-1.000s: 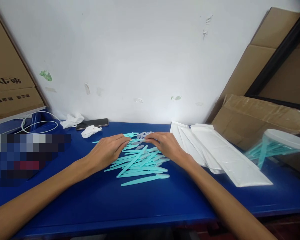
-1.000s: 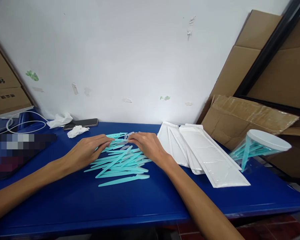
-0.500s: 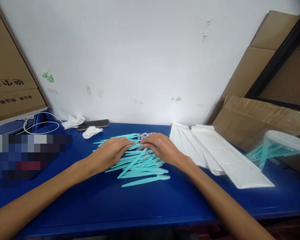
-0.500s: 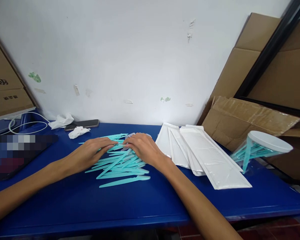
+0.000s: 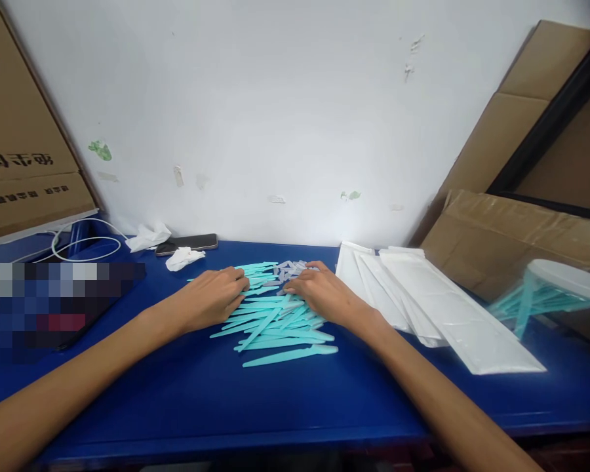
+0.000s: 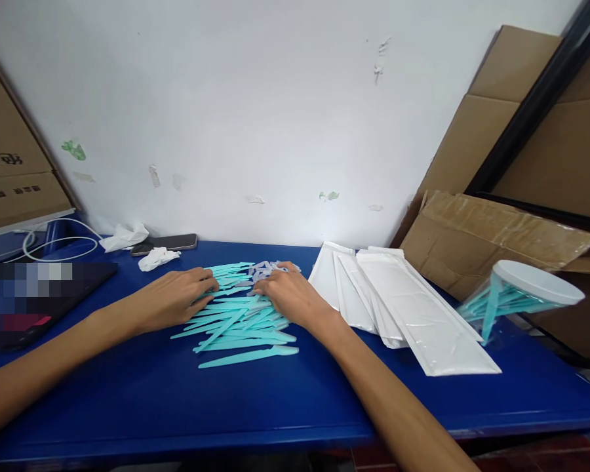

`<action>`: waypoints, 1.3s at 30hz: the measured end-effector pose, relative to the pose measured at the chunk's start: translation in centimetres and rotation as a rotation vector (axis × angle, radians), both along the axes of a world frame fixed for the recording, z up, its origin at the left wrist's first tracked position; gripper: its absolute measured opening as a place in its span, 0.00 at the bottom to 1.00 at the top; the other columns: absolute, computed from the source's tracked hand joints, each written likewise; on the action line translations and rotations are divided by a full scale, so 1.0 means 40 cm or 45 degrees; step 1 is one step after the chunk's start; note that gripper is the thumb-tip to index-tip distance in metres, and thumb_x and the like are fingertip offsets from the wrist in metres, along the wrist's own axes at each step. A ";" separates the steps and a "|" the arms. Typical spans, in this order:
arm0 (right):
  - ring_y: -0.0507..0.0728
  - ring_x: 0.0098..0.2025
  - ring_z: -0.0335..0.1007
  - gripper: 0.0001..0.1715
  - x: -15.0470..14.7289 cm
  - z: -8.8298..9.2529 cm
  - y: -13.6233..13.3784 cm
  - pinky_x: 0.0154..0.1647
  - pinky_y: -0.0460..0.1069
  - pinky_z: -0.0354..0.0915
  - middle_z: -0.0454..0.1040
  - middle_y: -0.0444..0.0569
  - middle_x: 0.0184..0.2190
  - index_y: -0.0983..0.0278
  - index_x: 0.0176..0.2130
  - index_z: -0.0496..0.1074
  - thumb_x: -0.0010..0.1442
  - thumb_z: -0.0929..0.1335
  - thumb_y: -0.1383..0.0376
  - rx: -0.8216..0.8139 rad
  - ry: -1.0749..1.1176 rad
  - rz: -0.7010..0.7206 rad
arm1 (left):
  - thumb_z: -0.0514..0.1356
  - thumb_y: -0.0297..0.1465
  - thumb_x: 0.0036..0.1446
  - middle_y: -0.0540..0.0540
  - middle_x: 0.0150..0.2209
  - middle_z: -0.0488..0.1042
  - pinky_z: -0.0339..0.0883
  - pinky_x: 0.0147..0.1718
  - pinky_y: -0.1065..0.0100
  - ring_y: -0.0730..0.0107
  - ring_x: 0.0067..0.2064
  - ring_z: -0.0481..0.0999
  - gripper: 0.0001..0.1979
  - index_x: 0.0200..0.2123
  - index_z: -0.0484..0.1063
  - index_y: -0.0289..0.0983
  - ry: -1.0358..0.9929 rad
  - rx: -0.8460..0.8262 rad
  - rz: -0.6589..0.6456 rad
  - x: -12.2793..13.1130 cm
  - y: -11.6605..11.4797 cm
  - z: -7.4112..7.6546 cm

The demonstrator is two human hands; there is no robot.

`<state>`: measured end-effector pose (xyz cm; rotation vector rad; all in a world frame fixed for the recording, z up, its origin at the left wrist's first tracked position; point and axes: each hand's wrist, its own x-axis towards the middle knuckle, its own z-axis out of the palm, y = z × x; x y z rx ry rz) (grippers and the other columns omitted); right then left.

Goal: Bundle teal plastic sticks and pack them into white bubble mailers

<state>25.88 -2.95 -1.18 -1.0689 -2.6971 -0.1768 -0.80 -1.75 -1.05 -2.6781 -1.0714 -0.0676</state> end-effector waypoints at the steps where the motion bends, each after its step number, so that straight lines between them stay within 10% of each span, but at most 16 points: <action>1: 0.58 0.43 0.76 0.20 0.003 0.002 0.002 0.62 0.59 0.53 0.82 0.49 0.39 0.60 0.46 0.78 0.68 0.61 0.76 0.015 -0.033 -0.012 | 0.50 0.30 0.66 0.42 0.39 0.73 0.63 0.32 0.63 0.58 0.39 0.74 0.10 0.41 0.72 0.38 -0.005 0.006 0.000 0.003 -0.001 0.000; 20: 0.61 0.42 0.76 0.14 0.004 0.001 0.009 0.56 0.56 0.58 0.80 0.55 0.37 0.67 0.43 0.76 0.63 0.65 0.79 0.205 -0.242 -0.018 | 0.42 0.34 0.72 0.44 0.40 0.72 0.62 0.37 0.64 0.62 0.39 0.73 0.15 0.46 0.66 0.39 -0.266 -0.049 0.041 0.016 -0.003 -0.007; 28: 0.59 0.41 0.77 0.15 0.027 0.021 0.014 0.51 0.54 0.61 0.82 0.51 0.38 0.63 0.47 0.74 0.72 0.60 0.65 0.187 -0.032 -0.132 | 0.41 0.32 0.72 0.43 0.42 0.69 0.62 0.32 0.65 0.64 0.37 0.71 0.15 0.49 0.65 0.38 -0.259 -0.082 0.043 0.012 -0.005 -0.012; 39: 0.57 0.44 0.77 0.14 0.036 -0.003 0.027 0.50 0.53 0.61 0.82 0.47 0.41 0.60 0.49 0.76 0.69 0.64 0.70 0.171 0.124 -0.039 | 0.41 0.34 0.72 0.44 0.42 0.69 0.65 0.37 0.65 0.65 0.38 0.73 0.15 0.49 0.65 0.39 -0.433 -0.123 -0.039 0.017 -0.006 -0.009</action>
